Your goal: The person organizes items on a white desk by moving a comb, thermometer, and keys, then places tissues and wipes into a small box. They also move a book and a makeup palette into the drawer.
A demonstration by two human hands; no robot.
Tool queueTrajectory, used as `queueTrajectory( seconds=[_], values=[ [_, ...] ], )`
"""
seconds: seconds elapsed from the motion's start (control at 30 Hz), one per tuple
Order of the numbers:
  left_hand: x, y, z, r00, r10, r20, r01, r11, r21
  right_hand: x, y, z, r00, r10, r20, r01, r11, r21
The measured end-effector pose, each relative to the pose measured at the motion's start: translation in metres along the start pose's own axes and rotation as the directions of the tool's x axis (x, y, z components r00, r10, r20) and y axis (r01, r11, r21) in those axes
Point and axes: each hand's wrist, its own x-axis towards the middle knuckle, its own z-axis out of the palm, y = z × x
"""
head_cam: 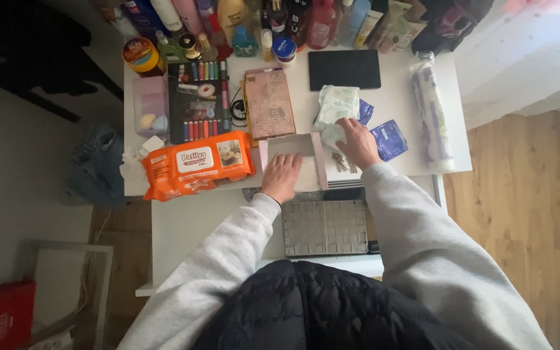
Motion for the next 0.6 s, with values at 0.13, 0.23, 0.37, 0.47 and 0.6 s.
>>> queueTrajectory(
  seconds=[0.13,0.23,0.37,0.47,0.6],
  values=[
    [-0.001,0.001,-0.001,1.0,-0.013,-0.016,0.014,1.0,0.027,0.001,0.001,-0.003,1.0,-0.003,0.005,0.004,0.999,-0.032],
    [-0.001,0.0,0.003,1.0,-0.012,-0.022,0.011,1.0,-0.012,0.0,0.001,-0.011,0.999,0.02,-0.043,-0.02,1.0,0.013],
    [0.002,-0.001,0.012,0.999,-0.008,-0.032,0.008,1.0,0.001,-0.002,0.009,-0.026,0.999,0.018,-0.041,-0.018,1.0,-0.01],
    [0.004,-0.003,0.011,1.0,-0.011,-0.027,0.011,1.0,0.001,0.0,0.01,-0.041,0.997,0.038,-0.062,-0.039,0.999,-0.017],
    [0.003,-0.002,0.008,1.0,-0.013,-0.014,0.012,1.0,-0.01,0.0,0.027,-0.044,0.988,0.127,-0.087,-0.125,0.992,0.033]
  ],
)
